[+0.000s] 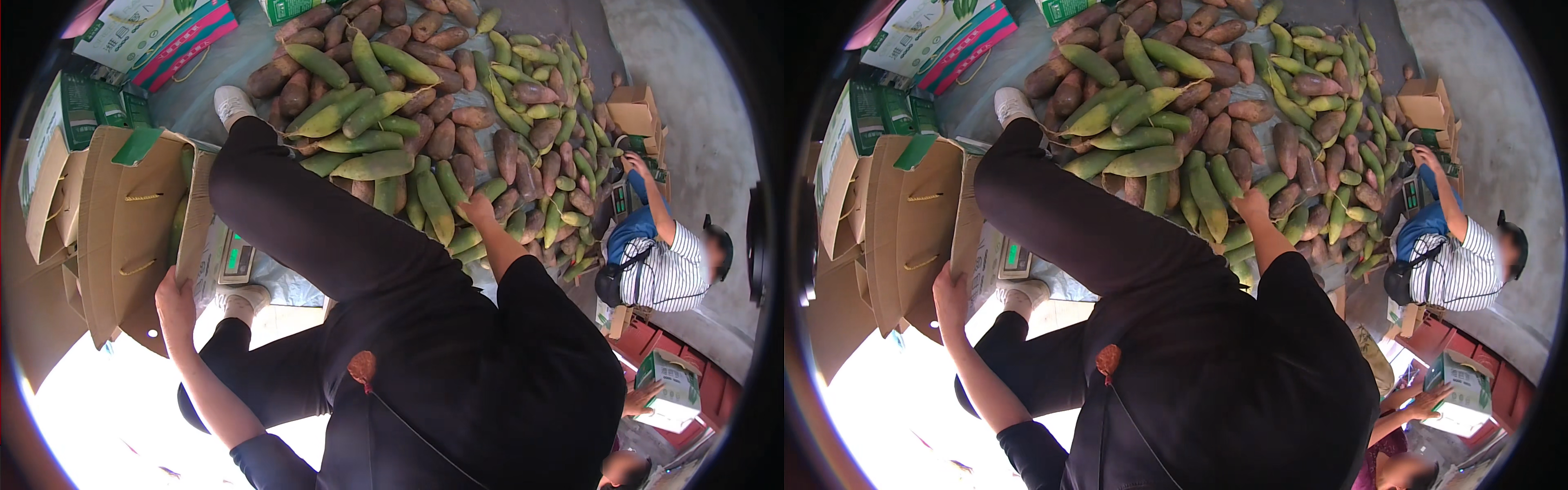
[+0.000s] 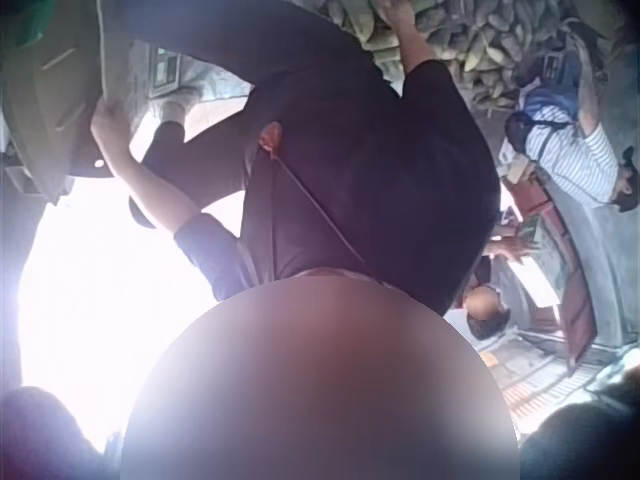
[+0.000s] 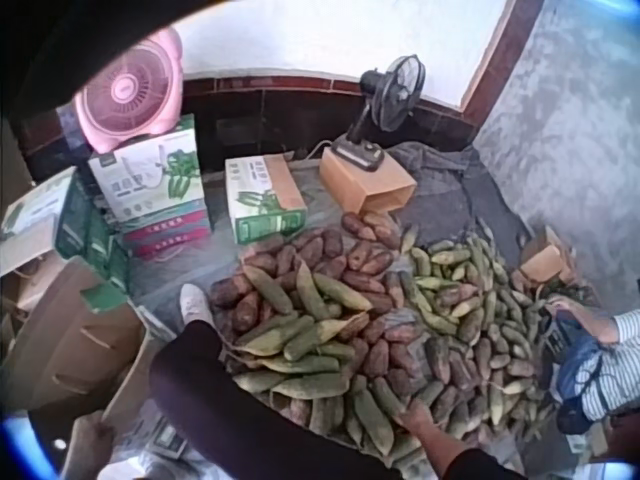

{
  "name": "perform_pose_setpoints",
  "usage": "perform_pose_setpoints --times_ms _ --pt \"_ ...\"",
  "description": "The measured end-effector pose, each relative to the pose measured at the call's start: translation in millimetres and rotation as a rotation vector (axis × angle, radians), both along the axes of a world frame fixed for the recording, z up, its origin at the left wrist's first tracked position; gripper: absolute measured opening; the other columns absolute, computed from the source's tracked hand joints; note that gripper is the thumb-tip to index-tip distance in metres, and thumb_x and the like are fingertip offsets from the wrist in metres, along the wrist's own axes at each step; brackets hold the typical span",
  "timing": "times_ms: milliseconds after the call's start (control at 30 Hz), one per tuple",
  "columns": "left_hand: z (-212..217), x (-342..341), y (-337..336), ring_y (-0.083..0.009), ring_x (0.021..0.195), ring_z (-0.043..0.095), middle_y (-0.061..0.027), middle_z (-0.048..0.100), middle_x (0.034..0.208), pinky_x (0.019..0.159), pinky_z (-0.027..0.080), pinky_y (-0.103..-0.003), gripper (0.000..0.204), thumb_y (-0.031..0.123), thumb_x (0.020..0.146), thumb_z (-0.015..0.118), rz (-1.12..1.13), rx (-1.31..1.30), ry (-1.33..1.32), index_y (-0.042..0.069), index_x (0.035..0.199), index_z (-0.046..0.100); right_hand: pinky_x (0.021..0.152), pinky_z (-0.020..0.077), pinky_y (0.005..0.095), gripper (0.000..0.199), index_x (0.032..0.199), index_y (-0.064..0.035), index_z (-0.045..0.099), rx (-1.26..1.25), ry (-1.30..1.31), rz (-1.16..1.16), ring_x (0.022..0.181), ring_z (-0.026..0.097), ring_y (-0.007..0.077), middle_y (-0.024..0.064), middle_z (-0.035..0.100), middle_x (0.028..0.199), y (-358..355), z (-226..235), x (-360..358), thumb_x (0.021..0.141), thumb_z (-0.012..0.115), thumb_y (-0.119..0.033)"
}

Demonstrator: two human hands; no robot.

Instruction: Sorting produce on the floor and packing them into cardboard boxes while weighing them.

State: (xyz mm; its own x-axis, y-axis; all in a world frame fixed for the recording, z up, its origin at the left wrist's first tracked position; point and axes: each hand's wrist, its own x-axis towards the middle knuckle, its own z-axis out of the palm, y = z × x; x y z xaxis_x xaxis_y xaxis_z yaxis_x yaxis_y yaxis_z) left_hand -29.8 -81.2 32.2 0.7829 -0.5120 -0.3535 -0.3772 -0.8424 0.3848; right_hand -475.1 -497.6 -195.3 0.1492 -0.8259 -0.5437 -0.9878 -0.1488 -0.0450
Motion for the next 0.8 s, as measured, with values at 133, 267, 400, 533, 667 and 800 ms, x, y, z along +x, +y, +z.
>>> perform_pose_setpoints --times_ms 133,267,400,533,667,800 --pt "-1.6 0.5 -0.1 -0.0446 0.088 0.057 -0.0281 0.060 0.089 0.076 0.044 -0.045 0.022 0.001 0.080 0.052 0.054 -0.010 0.022 -0.005 0.101 0.057 0.091 0.0458 0.0401 0.061 0.119 -0.0014 0.056 0.296 -0.187 -0.098 0.107 0.058 0.0351 0.0223 0.060 0.116 14.9 -6.0 4.3 0.075 0.068 -0.041" --pt "0.1 0.0 0.5 -0.0450 0.088 0.057 -0.0284 0.060 0.088 0.077 0.044 -0.045 0.024 0.001 0.080 0.051 0.051 -0.006 0.030 -0.005 0.103 0.057 0.088 0.0475 0.0371 0.070 0.118 0.0045 0.056 0.270 -0.368 -0.171 0.103 0.061 0.0291 0.0216 0.062 0.112 33.4 -11.2 40.0 0.069 0.077 -0.041" --pt "-1.1 -1.7 0.4 -0.0451 0.088 0.057 -0.0284 0.060 0.088 0.077 0.044 -0.045 0.024 0.001 0.080 0.052 0.068 -0.016 0.027 -0.005 0.103 0.057 0.091 0.0456 0.0377 0.083 0.124 0.0045 0.050 0.237 -0.208 -0.005 0.107 0.059 0.0317 0.0227 0.061 0.113 31.8 -1.4 64.2 0.061 0.082 -0.039" --pt "3.3 -4.8 -3.6 -0.0445 0.089 0.057 -0.0272 0.061 0.088 0.077 0.045 -0.045 0.024 0.001 0.081 0.052 0.058 -0.043 0.026 -0.004 0.103 0.057 0.091 0.0455 0.0378 0.081 0.121 0.0038 0.051 0.200 -0.177 0.025 0.107 0.059 0.0322 0.0215 0.062 0.111 32.0 9.4 72.1 0.058 0.084 -0.036" --pt "1.7 -3.2 4.2 -0.0433 0.090 0.058 -0.0259 0.061 0.090 0.077 0.044 -0.045 0.022 0.001 0.081 0.052 0.057 -0.044 0.023 -0.002 0.102 0.058 0.089 0.0458 0.0375 0.076 0.118 0.0028 0.053 0.207 -0.381 -0.049 0.104 0.060 0.0310 0.0203 0.063 0.109 18.5 26.8 93.5 0.058 0.084 -0.033" --pt "1.2 -2.6 3.3 -0.0422 0.092 0.058 -0.0247 0.062 0.093 0.078 0.045 -0.045 0.023 0.002 0.080 0.055 0.065 -0.017 0.024 -0.001 0.103 0.059 0.085 0.0468 0.0365 0.065 0.111 0.0001 0.055 0.067 -0.606 -0.047 0.097 0.062 0.0276 0.0167 0.065 0.104 -16.3 36.3 117.2 0.060 0.085 -0.027"
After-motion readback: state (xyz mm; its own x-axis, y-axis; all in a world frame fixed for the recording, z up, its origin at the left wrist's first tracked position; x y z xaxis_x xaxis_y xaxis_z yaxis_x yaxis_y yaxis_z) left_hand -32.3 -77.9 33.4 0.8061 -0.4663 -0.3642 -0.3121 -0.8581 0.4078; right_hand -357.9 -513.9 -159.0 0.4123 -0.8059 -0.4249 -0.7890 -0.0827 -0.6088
